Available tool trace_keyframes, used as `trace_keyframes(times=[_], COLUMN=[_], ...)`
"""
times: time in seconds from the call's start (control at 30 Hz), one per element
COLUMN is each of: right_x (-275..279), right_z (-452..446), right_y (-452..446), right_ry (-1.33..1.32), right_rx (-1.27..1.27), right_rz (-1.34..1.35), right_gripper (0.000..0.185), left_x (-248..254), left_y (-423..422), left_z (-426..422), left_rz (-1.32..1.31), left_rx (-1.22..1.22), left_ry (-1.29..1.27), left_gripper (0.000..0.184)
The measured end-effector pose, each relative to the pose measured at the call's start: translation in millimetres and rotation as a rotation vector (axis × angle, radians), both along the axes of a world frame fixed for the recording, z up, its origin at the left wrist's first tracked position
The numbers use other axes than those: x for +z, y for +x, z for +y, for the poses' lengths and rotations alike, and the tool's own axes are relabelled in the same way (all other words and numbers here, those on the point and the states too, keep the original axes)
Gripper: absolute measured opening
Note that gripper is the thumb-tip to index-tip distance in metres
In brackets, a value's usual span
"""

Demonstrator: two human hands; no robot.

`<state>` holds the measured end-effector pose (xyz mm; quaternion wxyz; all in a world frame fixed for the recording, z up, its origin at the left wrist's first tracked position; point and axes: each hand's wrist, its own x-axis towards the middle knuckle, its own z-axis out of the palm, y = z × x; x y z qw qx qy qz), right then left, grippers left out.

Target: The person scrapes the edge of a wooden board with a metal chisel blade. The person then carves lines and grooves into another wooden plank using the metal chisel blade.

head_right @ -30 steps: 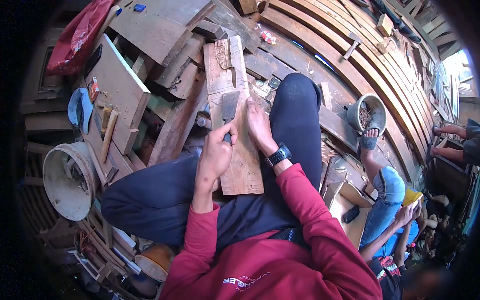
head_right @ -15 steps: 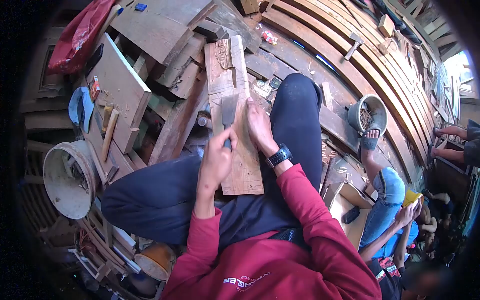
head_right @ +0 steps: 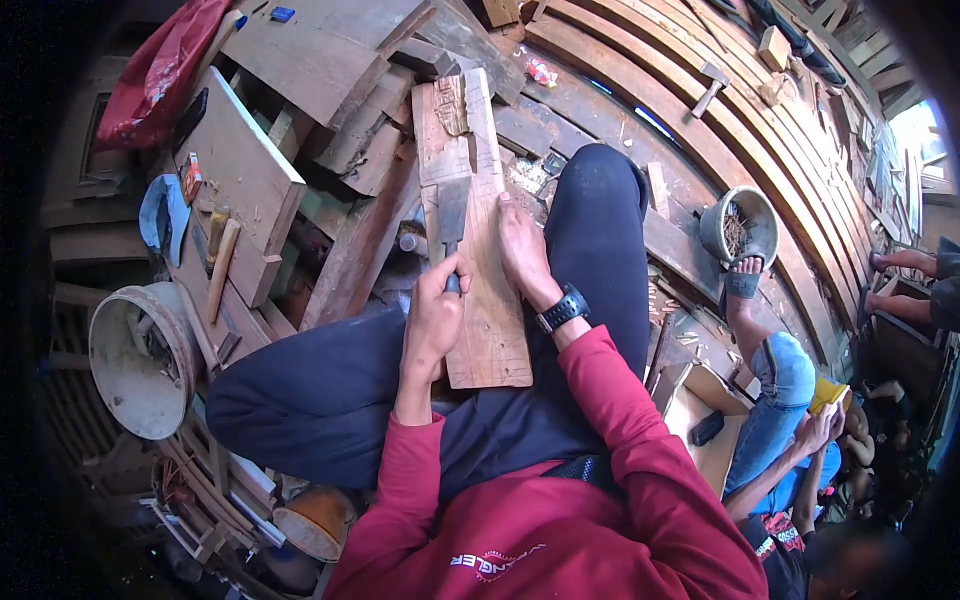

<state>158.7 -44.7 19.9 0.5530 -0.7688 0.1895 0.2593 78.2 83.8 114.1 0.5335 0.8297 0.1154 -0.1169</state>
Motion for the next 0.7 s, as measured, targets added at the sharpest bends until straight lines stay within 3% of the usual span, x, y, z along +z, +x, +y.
trace_keyframes(times=[0.7], right_x=[0], right_z=[-2], right_y=[0], right_ry=[0.014], right_rx=[0.024], right_rz=[-0.022], right_gripper=[0.072], left_x=[10], left_y=[1], left_z=[-11], left_rz=[-0.008], left_rx=[0.037], left_ry=[-0.025], left_gripper=[0.017])
